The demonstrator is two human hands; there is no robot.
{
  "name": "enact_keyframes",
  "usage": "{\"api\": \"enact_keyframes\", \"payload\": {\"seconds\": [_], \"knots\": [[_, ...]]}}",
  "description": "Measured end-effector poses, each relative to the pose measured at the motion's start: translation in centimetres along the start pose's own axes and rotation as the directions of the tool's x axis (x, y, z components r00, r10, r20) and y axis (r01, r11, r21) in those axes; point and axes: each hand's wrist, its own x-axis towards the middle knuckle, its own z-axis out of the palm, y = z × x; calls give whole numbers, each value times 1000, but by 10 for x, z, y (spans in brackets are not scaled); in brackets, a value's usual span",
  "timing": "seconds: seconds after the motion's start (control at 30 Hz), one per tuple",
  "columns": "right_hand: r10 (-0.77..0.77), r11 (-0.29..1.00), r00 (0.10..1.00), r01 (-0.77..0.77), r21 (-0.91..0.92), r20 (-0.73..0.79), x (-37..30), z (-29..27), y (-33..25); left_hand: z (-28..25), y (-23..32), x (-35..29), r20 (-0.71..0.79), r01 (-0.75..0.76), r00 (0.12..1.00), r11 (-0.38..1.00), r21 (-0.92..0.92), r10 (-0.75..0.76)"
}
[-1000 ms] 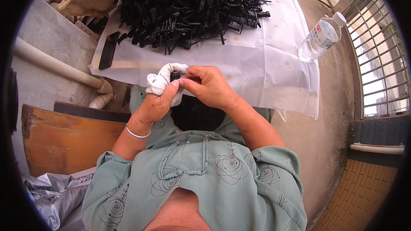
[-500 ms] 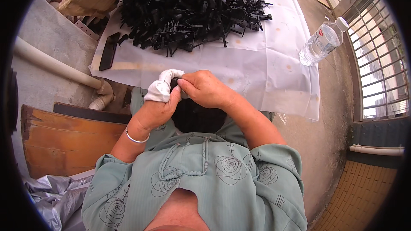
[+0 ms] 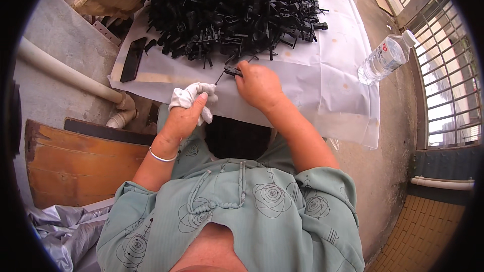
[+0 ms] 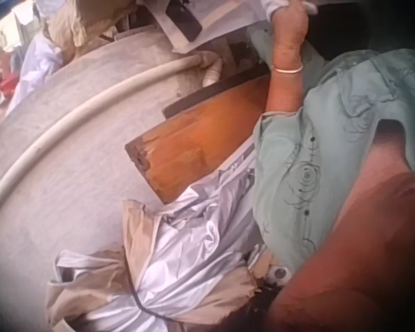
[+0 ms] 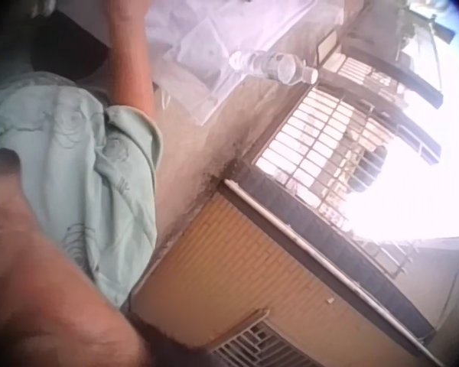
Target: Picking up small black plastic parts from a pile, wiping them with a white cloth, and placing them into a container below.
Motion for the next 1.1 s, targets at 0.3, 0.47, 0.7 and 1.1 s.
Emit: {"api": "enact_keyframes", "payload": {"seconds": [0.3,0.47,0.7,1.1], "knots": [[-360,878,927,376,296,-107,-46,-32,-10,12,8,9,356,427,900,678,-598,-253],[-341,767,918,397,504,-204,-48,-44,-32,22,12,0,169,37,985,938,-344,23],[99,584,995,-62,809,5,-39,-21,-32,30,28,-12,134,-116,981,980,-162,138],[-29,686,999,4,728,22,-51,-1,-31,37,15,-9,-42,-487,801,690,535,597]]}}
